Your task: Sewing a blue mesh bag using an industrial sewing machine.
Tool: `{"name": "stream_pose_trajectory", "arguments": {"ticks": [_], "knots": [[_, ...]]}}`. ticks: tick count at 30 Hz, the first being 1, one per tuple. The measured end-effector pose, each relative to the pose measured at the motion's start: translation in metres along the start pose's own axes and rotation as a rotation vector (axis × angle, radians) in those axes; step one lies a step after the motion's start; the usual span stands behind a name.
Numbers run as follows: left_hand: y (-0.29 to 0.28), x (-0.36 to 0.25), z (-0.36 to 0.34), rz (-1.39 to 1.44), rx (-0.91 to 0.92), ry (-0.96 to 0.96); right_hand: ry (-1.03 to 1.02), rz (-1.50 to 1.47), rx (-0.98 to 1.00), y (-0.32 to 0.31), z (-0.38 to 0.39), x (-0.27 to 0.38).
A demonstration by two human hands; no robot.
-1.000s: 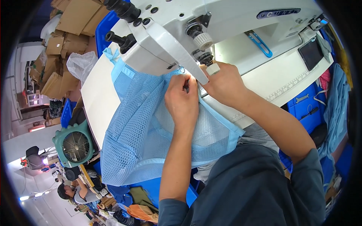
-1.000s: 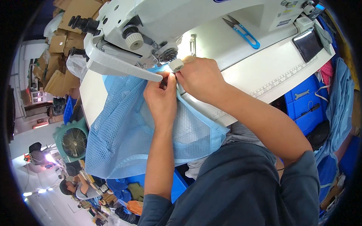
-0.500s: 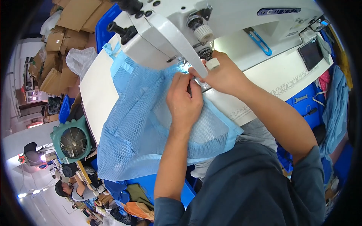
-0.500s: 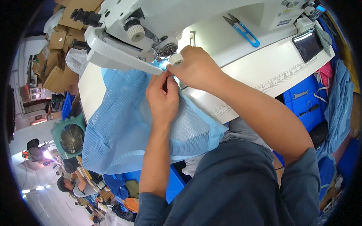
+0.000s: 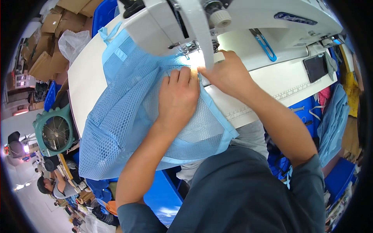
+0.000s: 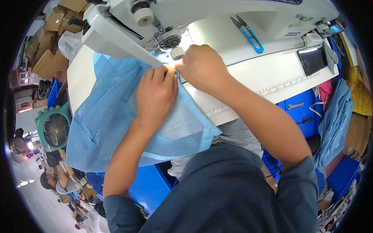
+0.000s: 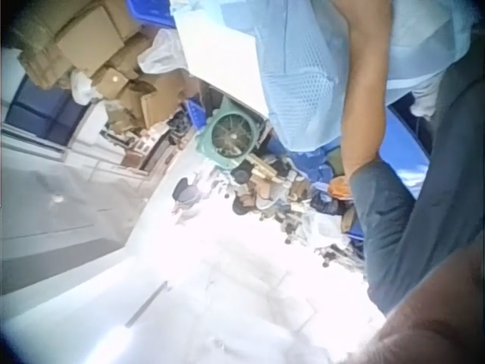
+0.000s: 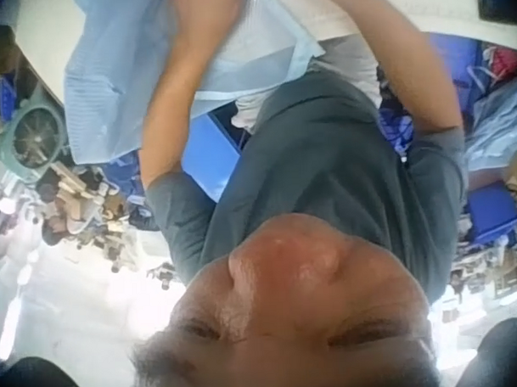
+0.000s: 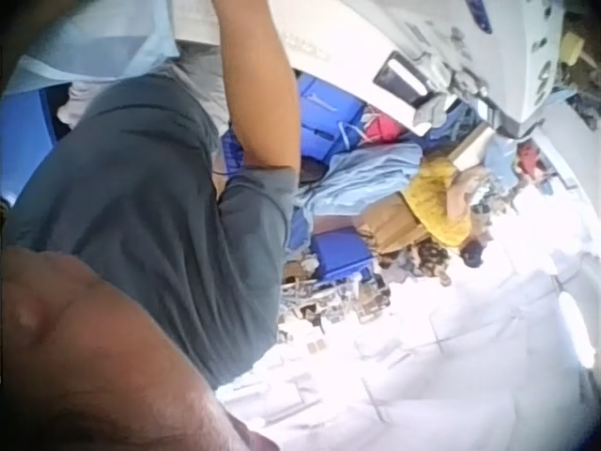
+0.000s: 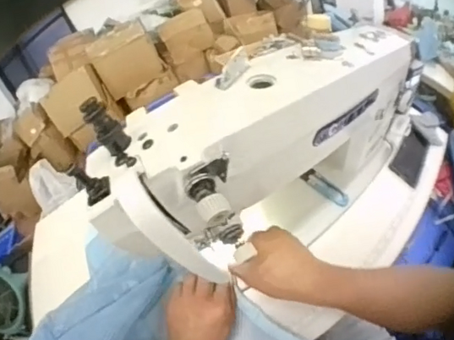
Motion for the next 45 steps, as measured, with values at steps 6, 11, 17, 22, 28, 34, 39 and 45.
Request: {"name": "stream_pose_trajectory", "arguments": {"ticks": [6,11,17,22,28,34,39,45], "knots": [[-0.007,-0.002,0.007,-0.039,-0.088,-0.016,0.071,-0.122,-0.224,-0.015,0.023,0.024],[-0.006,-0.003,0.006,-0.014,-0.08,-0.043,0.04,-0.149,-0.258,-0.01,0.025,0.026],[-0.003,0.0,0.018,0.166,-0.119,-0.051,0.023,-0.084,-0.302,-0.011,0.021,0.023],[-0.008,-0.004,0.018,0.174,-0.116,-0.086,-0.044,-0.041,-0.259,-0.011,0.016,0.028],[-0.005,0.005,0.025,0.317,-0.156,-0.106,-0.133,0.189,-0.247,-0.004,0.02,0.033],[-0.005,-0.007,0.029,0.201,-0.089,-0.075,-0.153,0.097,-0.309,-0.003,0.022,0.029],[-0.003,-0.008,0.03,0.18,-0.071,-0.073,-0.144,0.012,-0.352,-0.001,0.012,0.021],[-0.001,-0.009,0.031,0.26,-0.09,-0.104,-0.096,0.039,-0.241,0.001,0.006,0.02]]}}
Point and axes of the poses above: each hand's wrist, its own z-axis away from the middle knuckle, its own y-axis out of the palm, x = y × z, the point moved 6 cm from there along -z, towards the middle knuckle, and after that the axes turned 1 degree about x, right-handed, at the moved point
